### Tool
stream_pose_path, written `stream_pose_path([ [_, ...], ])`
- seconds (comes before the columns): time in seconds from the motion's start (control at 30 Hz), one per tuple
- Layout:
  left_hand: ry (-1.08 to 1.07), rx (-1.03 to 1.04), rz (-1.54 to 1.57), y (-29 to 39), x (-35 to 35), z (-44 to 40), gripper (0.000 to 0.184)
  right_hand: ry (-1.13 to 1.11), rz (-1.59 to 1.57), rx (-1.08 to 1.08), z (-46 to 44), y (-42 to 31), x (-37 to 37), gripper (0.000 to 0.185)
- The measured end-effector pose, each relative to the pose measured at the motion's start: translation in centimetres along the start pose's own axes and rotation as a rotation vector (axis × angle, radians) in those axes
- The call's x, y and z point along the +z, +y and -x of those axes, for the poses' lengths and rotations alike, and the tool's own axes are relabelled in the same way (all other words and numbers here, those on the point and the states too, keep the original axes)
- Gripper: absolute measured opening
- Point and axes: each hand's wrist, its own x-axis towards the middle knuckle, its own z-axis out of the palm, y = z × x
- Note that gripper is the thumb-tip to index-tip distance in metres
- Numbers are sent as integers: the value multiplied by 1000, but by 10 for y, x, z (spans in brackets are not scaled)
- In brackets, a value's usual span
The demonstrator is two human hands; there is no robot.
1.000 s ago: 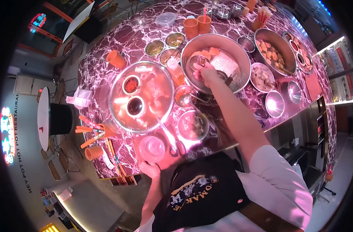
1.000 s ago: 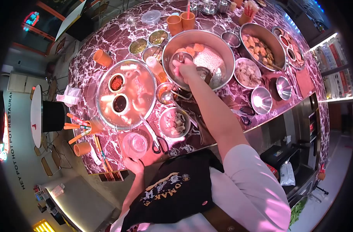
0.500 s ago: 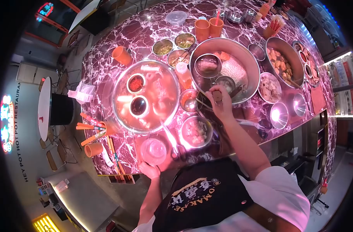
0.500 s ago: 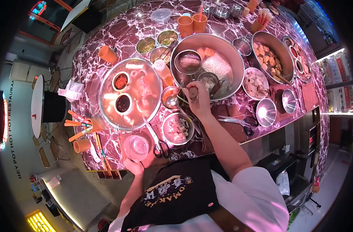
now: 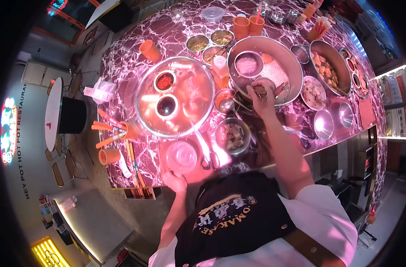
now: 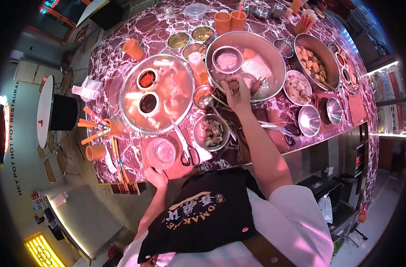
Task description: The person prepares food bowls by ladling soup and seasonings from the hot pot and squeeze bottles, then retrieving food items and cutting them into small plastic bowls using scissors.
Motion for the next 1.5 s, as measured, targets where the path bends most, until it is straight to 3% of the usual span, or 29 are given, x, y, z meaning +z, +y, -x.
stream_pose_path([
  [0.03,5,1,19,0,-1,2,26,-13,2,-27,3,-3,-2,18],
  [0.07,29,1,29,0,-1,2,25,14,124,-266,5,-6,-1,18],
  [0.17,-45,-13,-15,-7,1,2,23,26,238,-409,7,4,-2,18],
  [0.2,-3,-9,10,-6,0,3,21,32,163,-305,15,-14,1,19],
  [0.3,119,34,78,-3,-4,0,20,88,269,-312,25,-18,8,19],
  [0.33,70,29,113,-2,-10,-2,19,36,35,-172,26,0,15,16],
  [0.37,6,42,162,-4,-14,-5,19,74,234,-360,23,16,16,18],
  [0.4,14,42,154,-8,-9,-1,19,163,437,-706,30,-23,11,19],
  [0.43,6,85,162,-18,-1,3,20,86,-101,-338,33,-24,16,17],
  [0.47,65,136,159,-19,0,7,22,37,-197,-81,35,-26,10,15],
  [0.6,84,212,186,-30,-3,9,23,123,-236,-235,33,-41,4,18],
  [0.67,85,240,211,-33,1,9,22,71,-38,-249,22,-43,-10,18],
  [0.8,81,238,223,-31,-1,8,21,-8,-123,-94,6,-80,-29,24],
  [0.87,59,161,218,-27,1,5,18,-105,-463,266,10,-116,-49,24],
  [0.9,-31,73,302,-12,-19,-2,16,-222,-540,129,13,-105,-56,32],
  [0.93,-67,105,304,-16,-21,-5,15,-275,-683,196,10,-108,-61,43],
  [0.97,-4,88,388,-24,-13,-2,16,-192,-738,292,11,-110,-65,53],
  [1.03,8,148,343,-40,-4,-4,15,-132,-677,483,1,-93,-74,49],
  [1.1,-37,67,483,-32,-19,-12,14,-358,-570,382,-11,-62,-86,37],
  [1.13,-109,-73,624,-39,-5,-14,16,-378,-572,394,-6,-68,-74,37],
  [1.17,-185,-208,772,-46,8,-12,18,-302,-551,383,5,-74,-66,37],
  [1.2,-187,-212,777,-37,-6,-15,18,-220,-527,363,13,-84,-56,38],
  [1.27,-450,-594,1147,3,-48,-36,19,-206,-551,362,17,-74,-42,33],
  [1.3,-209,-273,1060,-4,-19,-33,16,-187,-580,358,18,-66,-39,28],
  [1.33,-245,-252,1057,-2,-21,-36,15,-164,-576,365,15,-51,-37,24],
  [1.43,-403,-517,1180,-2,-21,-46,21,-36,-586,391,21,-61,-27,15],
  [1.5,-354,-359,1066,0,-34,-54,25,117,-559,454,35,-75,-15,15],
])
